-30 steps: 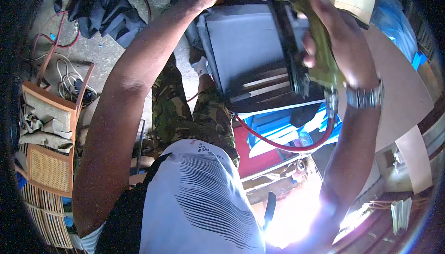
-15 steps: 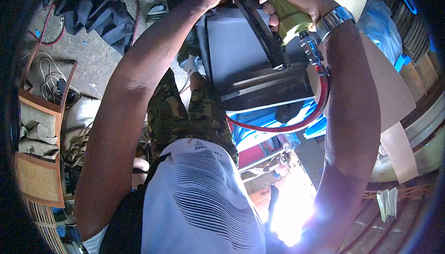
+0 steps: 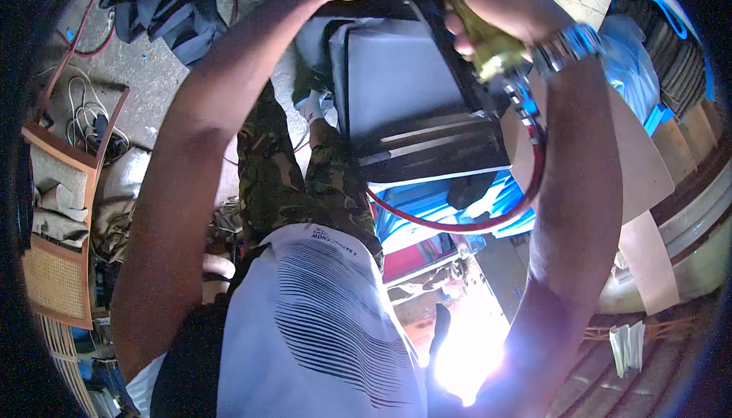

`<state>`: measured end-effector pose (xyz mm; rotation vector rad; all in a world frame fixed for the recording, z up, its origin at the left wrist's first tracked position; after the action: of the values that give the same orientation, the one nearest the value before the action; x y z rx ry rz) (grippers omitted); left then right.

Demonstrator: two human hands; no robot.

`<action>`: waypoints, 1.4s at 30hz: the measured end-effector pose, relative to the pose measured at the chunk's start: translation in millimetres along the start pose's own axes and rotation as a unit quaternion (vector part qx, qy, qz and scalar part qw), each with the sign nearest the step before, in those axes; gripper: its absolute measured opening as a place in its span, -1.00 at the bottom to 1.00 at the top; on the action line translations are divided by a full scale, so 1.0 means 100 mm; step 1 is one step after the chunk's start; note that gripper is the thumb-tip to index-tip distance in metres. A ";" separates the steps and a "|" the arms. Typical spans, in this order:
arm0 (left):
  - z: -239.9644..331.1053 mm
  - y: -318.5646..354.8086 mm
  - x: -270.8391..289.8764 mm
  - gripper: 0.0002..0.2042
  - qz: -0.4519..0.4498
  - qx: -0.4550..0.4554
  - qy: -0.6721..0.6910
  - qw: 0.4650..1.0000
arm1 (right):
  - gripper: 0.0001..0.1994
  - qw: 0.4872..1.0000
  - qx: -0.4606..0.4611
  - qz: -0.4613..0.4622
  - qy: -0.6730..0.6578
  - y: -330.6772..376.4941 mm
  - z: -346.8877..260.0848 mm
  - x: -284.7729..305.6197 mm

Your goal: Attach fabric to a furniture frame using a pneumatic staple gun and trim excess material with scissors.

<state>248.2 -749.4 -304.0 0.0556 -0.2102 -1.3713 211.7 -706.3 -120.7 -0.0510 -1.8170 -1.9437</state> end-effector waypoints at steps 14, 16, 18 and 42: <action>-0.34 1.27 0.22 -0.75 0.188 -0.003 0.203 0.961 | -0.37 0.895 0.356 0.185 0.194 1.27 0.05 -0.58; -0.38 1.31 0.22 -0.73 0.291 0.023 0.291 0.911 | -0.29 0.868 0.388 0.192 0.242 1.17 0.08 -0.85; -0.38 1.22 0.25 -0.72 0.281 0.074 0.198 0.936 | -0.25 0.869 0.393 0.195 0.227 1.02 0.16 -1.04; -0.36 0.77 0.29 -0.62 0.091 -0.034 -0.166 0.981 | -0.38 0.963 0.048 -0.088 -0.250 -0.35 -0.27 -0.40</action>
<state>334.3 -765.1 -323.3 -0.2462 -0.4372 -1.1970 241.8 -718.8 -169.9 -0.3954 -2.3025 -2.0953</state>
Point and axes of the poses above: each hand's wrist, its own y-axis away from the middle knuckle, its own x-axis out of the back of the hand, z = x × y, the point moved 10 cm from there along -y, towards the middle knuckle, and after that the axes turned 2 degrees about y, right-handed, at the moved point
